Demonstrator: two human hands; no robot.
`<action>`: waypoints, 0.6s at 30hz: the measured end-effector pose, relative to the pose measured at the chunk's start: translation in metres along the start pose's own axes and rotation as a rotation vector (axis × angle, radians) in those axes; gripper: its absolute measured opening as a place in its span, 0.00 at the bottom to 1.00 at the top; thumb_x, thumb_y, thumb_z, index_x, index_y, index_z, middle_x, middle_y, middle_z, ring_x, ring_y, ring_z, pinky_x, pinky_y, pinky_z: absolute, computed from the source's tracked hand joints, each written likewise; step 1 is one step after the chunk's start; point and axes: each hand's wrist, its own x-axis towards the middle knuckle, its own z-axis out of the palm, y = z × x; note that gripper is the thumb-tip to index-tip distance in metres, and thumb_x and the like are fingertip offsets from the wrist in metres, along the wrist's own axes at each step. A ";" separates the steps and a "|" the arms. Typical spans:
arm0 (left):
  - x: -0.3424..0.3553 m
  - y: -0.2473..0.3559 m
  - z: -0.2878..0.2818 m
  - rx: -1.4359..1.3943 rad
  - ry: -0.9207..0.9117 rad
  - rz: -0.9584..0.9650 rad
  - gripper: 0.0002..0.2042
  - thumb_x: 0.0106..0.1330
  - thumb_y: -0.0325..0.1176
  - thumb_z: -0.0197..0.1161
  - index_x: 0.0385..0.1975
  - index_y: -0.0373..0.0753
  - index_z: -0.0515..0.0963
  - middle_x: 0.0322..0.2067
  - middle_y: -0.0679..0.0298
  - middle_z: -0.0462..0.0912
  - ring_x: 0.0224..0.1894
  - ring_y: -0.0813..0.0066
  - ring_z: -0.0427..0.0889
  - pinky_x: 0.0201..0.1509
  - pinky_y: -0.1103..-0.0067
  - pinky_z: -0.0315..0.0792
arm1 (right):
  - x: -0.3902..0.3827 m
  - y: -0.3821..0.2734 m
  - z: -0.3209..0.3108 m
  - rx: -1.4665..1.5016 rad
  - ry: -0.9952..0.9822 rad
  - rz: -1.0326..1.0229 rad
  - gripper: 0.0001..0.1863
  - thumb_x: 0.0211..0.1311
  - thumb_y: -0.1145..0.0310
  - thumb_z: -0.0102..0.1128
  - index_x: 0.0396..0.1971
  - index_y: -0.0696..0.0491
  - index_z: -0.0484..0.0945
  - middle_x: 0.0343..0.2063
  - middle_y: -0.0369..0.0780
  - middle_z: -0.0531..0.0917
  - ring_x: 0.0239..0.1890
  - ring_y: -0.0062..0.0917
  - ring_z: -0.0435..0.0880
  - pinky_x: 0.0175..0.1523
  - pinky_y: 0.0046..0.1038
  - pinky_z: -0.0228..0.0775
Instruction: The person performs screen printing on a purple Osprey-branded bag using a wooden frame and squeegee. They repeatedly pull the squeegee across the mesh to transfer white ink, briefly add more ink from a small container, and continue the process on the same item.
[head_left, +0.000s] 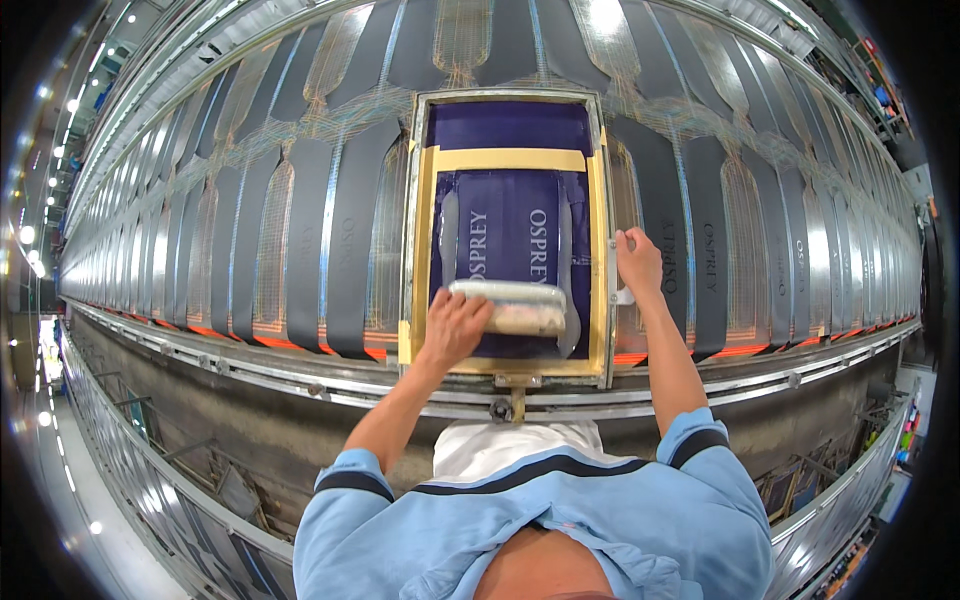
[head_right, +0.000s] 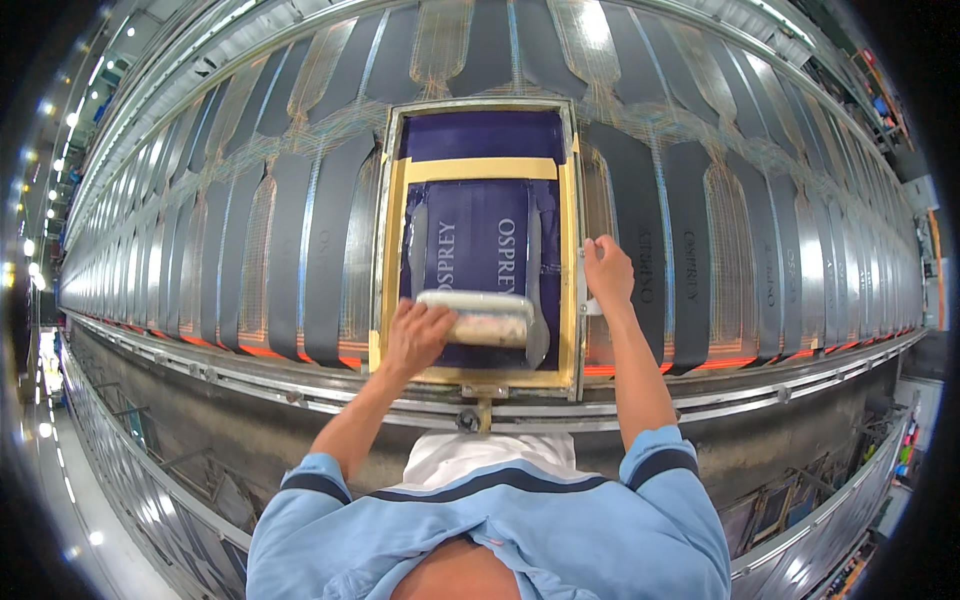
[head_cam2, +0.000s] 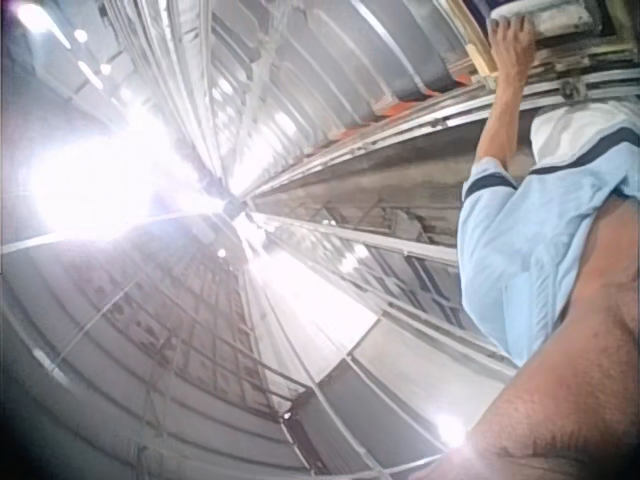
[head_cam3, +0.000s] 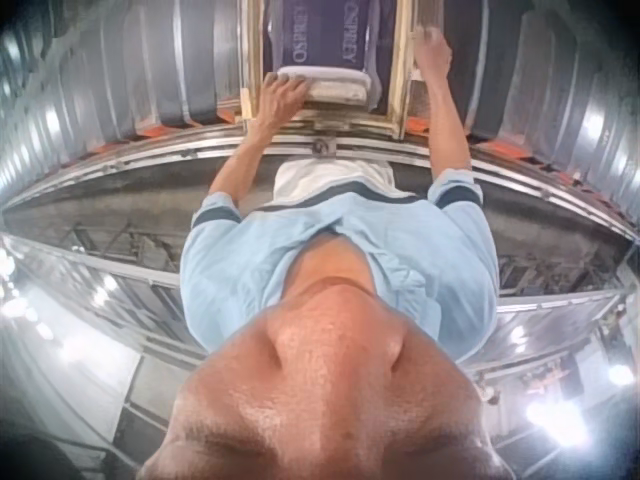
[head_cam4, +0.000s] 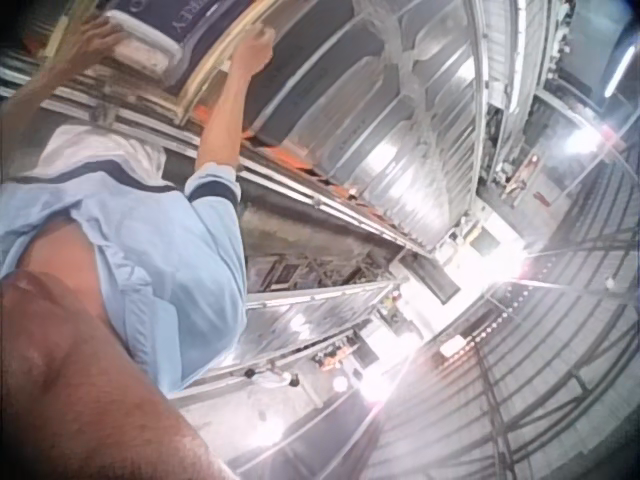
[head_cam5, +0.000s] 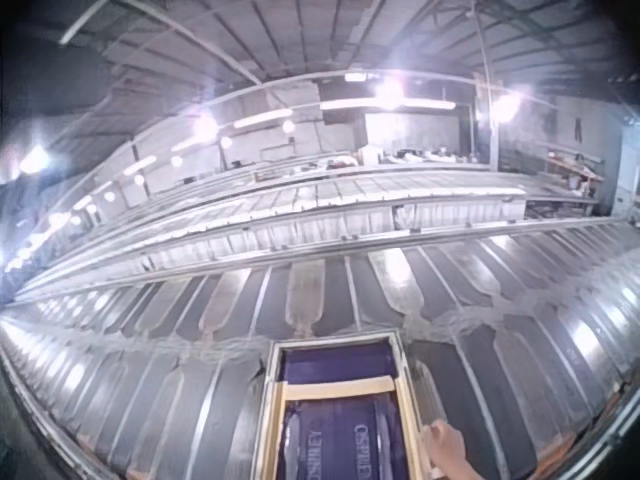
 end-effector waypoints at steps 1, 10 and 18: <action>0.027 -0.020 0.007 0.005 0.048 0.016 0.11 0.53 0.27 0.64 0.37 0.43 0.82 0.38 0.69 0.84 0.39 0.70 0.81 0.48 0.69 0.68 | 0.007 -0.007 -0.006 -0.055 -0.027 -0.090 0.15 0.69 0.54 0.63 0.39 0.52 0.82 0.39 0.45 0.87 0.46 0.43 0.85 0.54 0.42 0.73; 0.180 -0.116 0.003 -0.136 -0.075 -0.035 0.13 0.46 0.34 0.80 0.32 0.45 0.86 0.29 0.68 0.86 0.33 0.66 0.84 0.46 0.68 0.71 | 0.092 -0.120 -0.019 0.043 -0.456 -0.728 0.25 0.57 0.47 0.71 0.43 0.52 0.86 0.37 0.43 0.87 0.50 0.39 0.82 0.60 0.39 0.69; 0.223 -0.147 0.020 -0.124 -0.168 -0.111 0.11 0.46 0.36 0.80 0.25 0.41 0.85 0.23 0.59 0.85 0.26 0.56 0.85 0.35 0.64 0.77 | 0.134 -0.138 0.043 -0.253 -0.473 -0.638 0.15 0.52 0.57 0.74 0.31 0.53 0.86 0.27 0.48 0.85 0.35 0.47 0.85 0.48 0.41 0.77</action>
